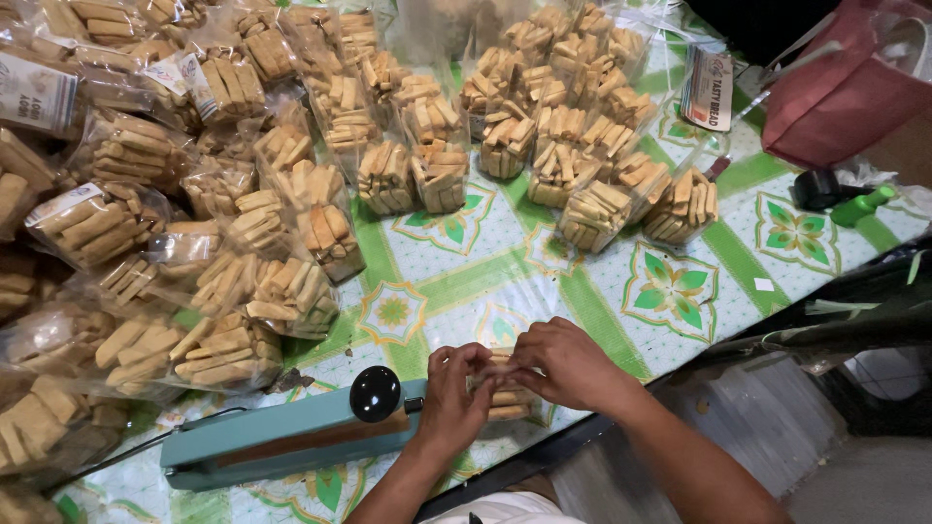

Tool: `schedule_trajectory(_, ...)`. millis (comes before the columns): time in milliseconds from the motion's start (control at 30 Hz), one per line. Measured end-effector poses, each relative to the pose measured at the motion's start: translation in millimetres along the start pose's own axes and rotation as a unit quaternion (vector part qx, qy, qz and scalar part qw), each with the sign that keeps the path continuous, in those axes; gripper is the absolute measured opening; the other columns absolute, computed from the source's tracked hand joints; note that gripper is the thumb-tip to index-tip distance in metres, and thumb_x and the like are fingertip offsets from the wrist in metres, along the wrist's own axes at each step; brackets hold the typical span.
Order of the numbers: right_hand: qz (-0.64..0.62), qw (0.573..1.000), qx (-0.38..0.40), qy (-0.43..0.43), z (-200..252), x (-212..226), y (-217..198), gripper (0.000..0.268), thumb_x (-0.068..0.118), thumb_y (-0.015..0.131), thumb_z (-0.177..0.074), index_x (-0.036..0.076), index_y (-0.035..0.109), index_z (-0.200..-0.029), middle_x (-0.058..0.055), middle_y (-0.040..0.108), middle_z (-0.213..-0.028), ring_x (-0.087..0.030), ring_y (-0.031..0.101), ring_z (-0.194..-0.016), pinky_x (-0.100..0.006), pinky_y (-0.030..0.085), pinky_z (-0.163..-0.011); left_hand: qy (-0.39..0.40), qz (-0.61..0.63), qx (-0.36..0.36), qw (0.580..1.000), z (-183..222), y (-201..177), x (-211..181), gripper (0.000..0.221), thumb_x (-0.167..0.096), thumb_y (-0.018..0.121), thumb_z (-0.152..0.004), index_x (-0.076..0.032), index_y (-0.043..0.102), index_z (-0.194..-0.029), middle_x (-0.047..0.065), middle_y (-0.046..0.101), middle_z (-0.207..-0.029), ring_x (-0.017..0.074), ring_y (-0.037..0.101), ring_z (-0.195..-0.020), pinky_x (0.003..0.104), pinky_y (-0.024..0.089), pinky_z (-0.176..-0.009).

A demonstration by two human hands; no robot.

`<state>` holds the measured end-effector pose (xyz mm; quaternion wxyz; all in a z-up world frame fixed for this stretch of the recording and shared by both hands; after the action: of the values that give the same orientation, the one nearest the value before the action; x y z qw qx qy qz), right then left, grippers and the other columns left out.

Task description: The person packs rectangular biscuits into clear plastic bags and seals them using a handheld heat sealer. The person repeatedly arranges the biscuits, folds the bag opening, and uses the sealer to close the package before placing it on the table.

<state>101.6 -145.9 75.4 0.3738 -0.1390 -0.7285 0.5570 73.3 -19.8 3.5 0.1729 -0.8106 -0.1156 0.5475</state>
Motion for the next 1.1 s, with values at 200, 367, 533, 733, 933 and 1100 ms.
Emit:
schedule_trajectory(200,-0.012,0.999,-0.048,-0.023,12,14,-53,0.011,0.017,0.078,-0.075,0.011,0.077,-0.085,-0.004,0.071,-0.083,-0.027,0.067,-0.085,-0.042,0.049,-0.074,0.048,0.005,-0.014,0.999,-10,-13,-26,0.067,-0.021,0.083,-0.081,-0.01,0.051,-0.138,0.008,0.066,-0.123,0.0272,0.054,-0.122,0.045,0.037,-0.107)
schedule_trajectory(367,-0.066,0.986,-0.148,-0.041,18,17,-88,0.009,0.014,0.075,-0.077,0.012,0.076,-0.085,-0.005,0.071,-0.083,-0.027,0.068,-0.083,-0.042,0.05,-0.072,0.07,0.05,-0.039,0.996,-5,-33,-32,0.078,-0.031,0.08,-0.087,-0.009,0.042,-0.151,0.011,0.054,-0.148,0.0303,0.045,-0.143,0.046,0.029,-0.12)
schedule_trajectory(533,0.038,0.997,-0.066,0.009,3,-7,-62,0.005,0.013,0.075,-0.074,0.012,0.075,-0.079,-0.004,0.07,-0.08,-0.028,0.066,-0.083,-0.043,0.05,-0.074,0.013,0.035,-0.015,0.999,-13,-28,-17,0.07,-0.036,0.074,-0.093,-0.01,0.047,-0.152,0.012,0.047,-0.154,0.0323,0.039,-0.149,0.046,0.027,-0.124)
schedule_trajectory(733,0.071,0.997,-0.018,0.02,-2,-18,-44,0.01,0.015,0.074,-0.076,0.013,0.077,-0.085,-0.002,0.069,-0.086,-0.024,0.064,-0.091,-0.041,0.046,-0.081,0.068,-0.001,-0.014,0.998,-35,-15,-27,0.074,-0.042,0.083,-0.074,-0.009,0.057,-0.136,0.014,0.049,-0.138,0.0332,0.042,-0.131,0.049,0.029,-0.107)
schedule_trajectory(933,0.065,0.996,0.023,0.064,-3,-29,-36,0.009,0.021,0.077,-0.077,0.015,0.079,-0.083,-0.001,0.071,-0.09,-0.024,0.065,-0.095,-0.041,0.046,-0.083,0.027,-0.053,-0.026,0.998,-47,-7,-10,0.011,-0.024,0.076,-0.083,-0.015,0.079,-0.09,-0.001,0.067,-0.103,0.0203,0.057,-0.116,0.043,0.03,-0.101)
schedule_trajectory(1100,0.021,0.996,0.031,0.081,1,-47,-27,0.013,0.024,0.079,-0.078,0.013,0.079,-0.085,-0.004,0.073,-0.088,-0.027,0.068,-0.09,-0.041,0.052,-0.082,-0.003,-0.047,-0.013,0.999,-44,-2,4,0.009,-0.021,0.074,-0.087,-0.013,0.076,-0.091,0.0,0.066,-0.101,0.0207,0.056,-0.111,0.042,0.03,-0.096)
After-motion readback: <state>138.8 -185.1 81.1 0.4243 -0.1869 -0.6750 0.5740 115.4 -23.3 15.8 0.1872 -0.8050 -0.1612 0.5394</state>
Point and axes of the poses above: each hand's wrist, its own z-axis away from the middle knuckle, its own y-axis out of the palm, x = y × z, the point moved 9 cm from there along -z, towards the middle knuckle
